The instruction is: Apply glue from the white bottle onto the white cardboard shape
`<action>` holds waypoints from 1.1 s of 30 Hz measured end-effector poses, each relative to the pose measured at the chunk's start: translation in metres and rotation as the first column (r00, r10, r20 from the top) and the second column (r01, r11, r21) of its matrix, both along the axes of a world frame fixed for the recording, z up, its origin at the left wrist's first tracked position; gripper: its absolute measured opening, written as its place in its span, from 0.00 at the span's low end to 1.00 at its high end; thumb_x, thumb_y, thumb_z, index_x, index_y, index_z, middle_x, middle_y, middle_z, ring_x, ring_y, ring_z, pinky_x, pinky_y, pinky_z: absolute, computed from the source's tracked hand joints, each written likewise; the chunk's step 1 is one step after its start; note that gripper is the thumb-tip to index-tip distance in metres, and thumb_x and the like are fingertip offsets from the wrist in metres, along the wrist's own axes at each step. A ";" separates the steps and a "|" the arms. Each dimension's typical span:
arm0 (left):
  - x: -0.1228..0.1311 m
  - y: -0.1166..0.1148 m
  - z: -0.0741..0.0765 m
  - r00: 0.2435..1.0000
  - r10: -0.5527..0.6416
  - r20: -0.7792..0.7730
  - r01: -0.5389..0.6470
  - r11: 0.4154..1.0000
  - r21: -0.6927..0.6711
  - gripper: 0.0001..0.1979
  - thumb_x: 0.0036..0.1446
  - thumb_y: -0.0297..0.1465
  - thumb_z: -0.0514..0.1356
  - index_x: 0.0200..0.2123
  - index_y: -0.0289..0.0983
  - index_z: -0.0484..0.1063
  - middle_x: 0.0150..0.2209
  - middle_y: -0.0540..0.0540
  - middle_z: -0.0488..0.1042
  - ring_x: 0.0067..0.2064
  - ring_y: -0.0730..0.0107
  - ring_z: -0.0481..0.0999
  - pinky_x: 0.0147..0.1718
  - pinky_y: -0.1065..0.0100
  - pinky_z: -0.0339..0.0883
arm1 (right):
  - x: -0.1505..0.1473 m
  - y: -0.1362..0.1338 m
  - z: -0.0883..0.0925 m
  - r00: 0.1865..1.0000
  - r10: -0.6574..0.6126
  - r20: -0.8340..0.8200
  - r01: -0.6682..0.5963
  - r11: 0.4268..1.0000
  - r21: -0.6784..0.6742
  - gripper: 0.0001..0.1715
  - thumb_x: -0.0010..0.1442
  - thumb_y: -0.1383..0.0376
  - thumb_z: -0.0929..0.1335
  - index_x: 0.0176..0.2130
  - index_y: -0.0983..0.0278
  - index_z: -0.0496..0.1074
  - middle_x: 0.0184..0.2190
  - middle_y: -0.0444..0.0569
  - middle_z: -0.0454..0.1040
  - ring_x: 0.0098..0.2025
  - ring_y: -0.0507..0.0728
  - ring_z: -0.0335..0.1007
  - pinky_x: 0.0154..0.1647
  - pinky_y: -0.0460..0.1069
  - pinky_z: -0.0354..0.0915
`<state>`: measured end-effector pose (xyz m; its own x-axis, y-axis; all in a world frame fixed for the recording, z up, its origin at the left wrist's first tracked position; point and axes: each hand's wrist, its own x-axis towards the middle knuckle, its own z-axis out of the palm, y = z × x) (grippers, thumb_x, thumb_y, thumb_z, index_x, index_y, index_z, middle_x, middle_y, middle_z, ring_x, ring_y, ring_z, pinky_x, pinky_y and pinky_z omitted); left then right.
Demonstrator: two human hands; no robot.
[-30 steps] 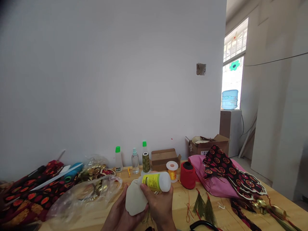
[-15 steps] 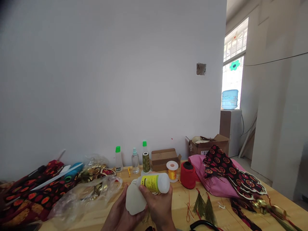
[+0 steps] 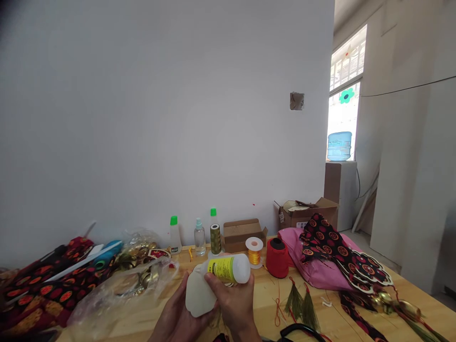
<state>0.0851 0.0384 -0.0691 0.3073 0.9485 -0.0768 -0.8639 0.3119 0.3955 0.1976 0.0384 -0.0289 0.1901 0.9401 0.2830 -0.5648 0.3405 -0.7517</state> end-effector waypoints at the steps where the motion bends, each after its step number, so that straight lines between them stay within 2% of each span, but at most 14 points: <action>1: 0.000 0.000 0.000 1.000 -0.001 0.008 0.001 1.000 0.008 0.11 0.51 0.36 0.54 0.35 0.38 0.72 0.35 0.45 0.77 0.39 0.65 0.73 0.42 0.59 0.64 | 0.000 0.000 0.000 1.000 0.009 -0.002 -0.009 1.000 -0.002 0.28 0.32 0.66 0.75 0.37 0.69 0.70 0.25 0.50 0.77 0.27 0.57 0.73 0.29 0.48 0.72; 10: 0.000 0.001 0.000 0.999 -0.035 0.037 0.035 0.999 0.010 0.12 0.51 0.37 0.54 0.36 0.39 0.72 0.38 0.46 0.76 0.40 0.64 0.72 0.42 0.59 0.64 | 0.001 -0.002 0.002 1.000 0.011 -0.004 -0.011 1.000 -0.006 0.27 0.31 0.65 0.75 0.35 0.68 0.70 0.24 0.49 0.77 0.28 0.58 0.73 0.29 0.49 0.72; 14: 0.000 0.002 0.000 0.997 -0.040 0.070 0.039 0.999 0.023 0.13 0.52 0.36 0.53 0.37 0.36 0.72 0.38 0.44 0.76 0.40 0.66 0.72 0.42 0.63 0.64 | 0.000 -0.004 0.003 0.998 0.058 0.009 -0.058 0.998 0.015 0.24 0.32 0.65 0.75 0.33 0.68 0.70 0.24 0.49 0.77 0.27 0.56 0.73 0.29 0.47 0.71; 19: 0.000 0.002 -0.002 0.998 -0.031 0.050 0.031 0.999 0.008 0.14 0.52 0.37 0.53 0.38 0.36 0.71 0.40 0.43 0.75 0.42 0.64 0.72 0.45 0.59 0.62 | -0.001 -0.005 0.003 0.998 0.048 0.027 -0.048 0.999 0.001 0.19 0.33 0.65 0.74 0.29 0.67 0.70 0.25 0.50 0.77 0.27 0.56 0.73 0.28 0.47 0.71; 28: -0.001 0.002 -0.004 0.996 -0.035 0.078 0.031 0.998 0.053 0.16 0.53 0.36 0.51 0.42 0.36 0.69 0.44 0.42 0.72 0.47 0.63 0.68 0.48 0.61 0.59 | -0.001 -0.007 0.004 0.998 0.059 0.012 -0.059 0.998 0.004 0.22 0.31 0.65 0.75 0.30 0.67 0.69 0.24 0.50 0.77 0.26 0.57 0.73 0.27 0.48 0.71; 33: -0.001 0.003 -0.004 0.995 -0.059 0.080 0.051 0.995 0.091 0.18 0.54 0.37 0.50 0.44 0.33 0.68 0.46 0.39 0.70 0.50 0.59 0.65 0.49 0.58 0.58 | -0.001 -0.006 0.001 0.996 0.082 0.028 -0.083 0.996 0.018 0.22 0.31 0.66 0.75 0.30 0.67 0.69 0.24 0.49 0.77 0.27 0.56 0.73 0.29 0.47 0.71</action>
